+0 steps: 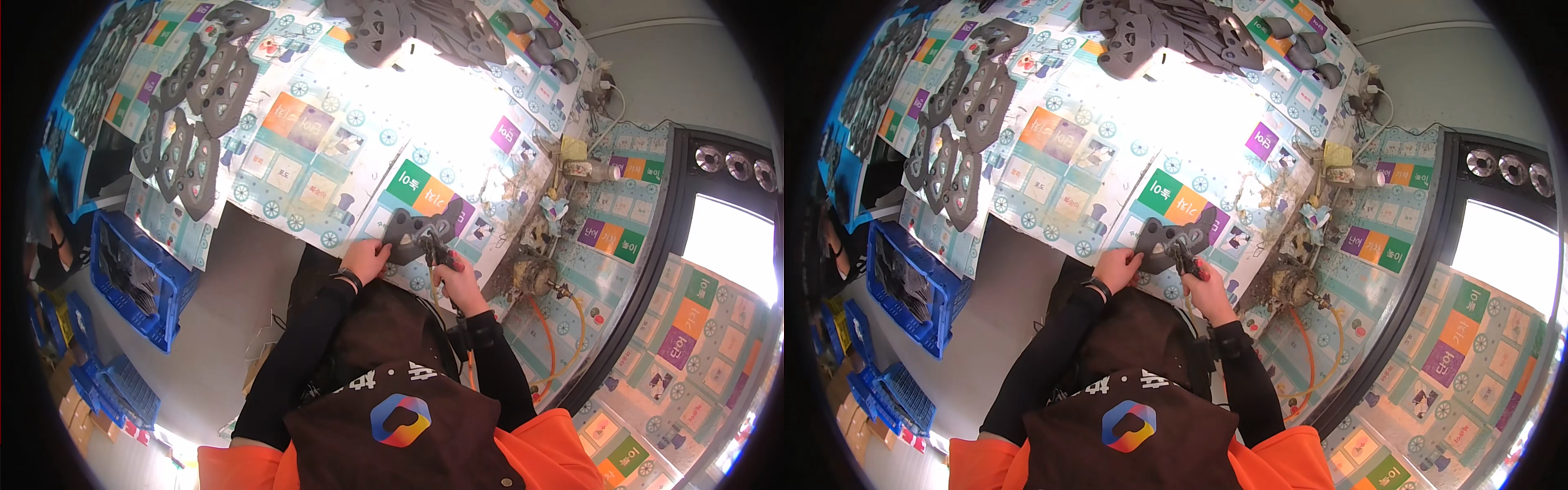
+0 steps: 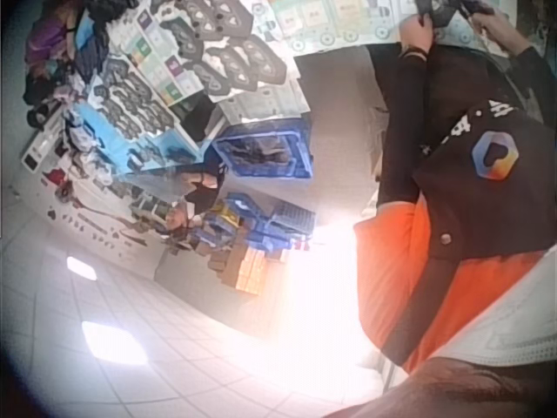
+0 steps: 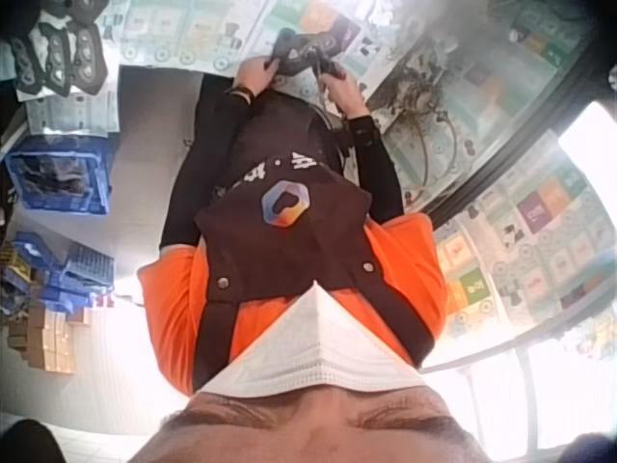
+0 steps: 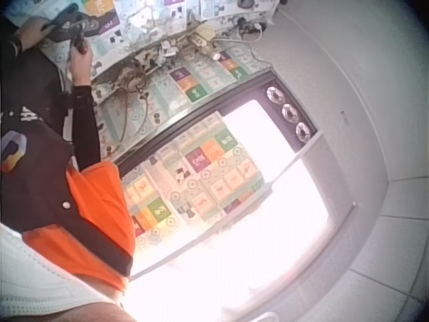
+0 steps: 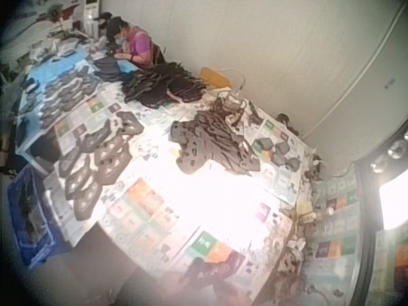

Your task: Applying adhesive to shoe upper components using a handheld applicator in a manufacturing setting.

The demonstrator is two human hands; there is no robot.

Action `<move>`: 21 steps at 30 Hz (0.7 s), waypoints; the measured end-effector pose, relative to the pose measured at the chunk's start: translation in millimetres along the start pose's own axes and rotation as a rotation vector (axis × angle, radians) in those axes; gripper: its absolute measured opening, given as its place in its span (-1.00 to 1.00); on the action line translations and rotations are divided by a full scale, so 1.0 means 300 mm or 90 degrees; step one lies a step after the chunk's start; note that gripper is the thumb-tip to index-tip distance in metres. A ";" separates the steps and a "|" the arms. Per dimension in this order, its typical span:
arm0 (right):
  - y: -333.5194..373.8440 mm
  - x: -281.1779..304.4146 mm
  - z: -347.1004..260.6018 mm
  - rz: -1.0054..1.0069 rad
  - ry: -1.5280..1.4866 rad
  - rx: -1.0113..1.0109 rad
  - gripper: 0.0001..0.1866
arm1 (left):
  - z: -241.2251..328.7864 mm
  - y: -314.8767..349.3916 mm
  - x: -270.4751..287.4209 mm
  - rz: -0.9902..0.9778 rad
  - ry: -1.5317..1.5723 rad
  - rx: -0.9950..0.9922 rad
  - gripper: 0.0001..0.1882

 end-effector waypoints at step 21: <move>-0.008 -0.042 -0.004 -0.093 0.096 -0.098 -0.84 | -0.038 -0.028 0.023 0.006 -0.016 0.019 -0.50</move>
Point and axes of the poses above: each hand's wrist, its own y-axis away from the middle knuckle, its own x-axis out of the back of the hand, z = x × y, the point moved 1 cm from there along -y, towards the middle knuckle, and after that the axes turned 12 degrees about -y, right-handed, at the moved point
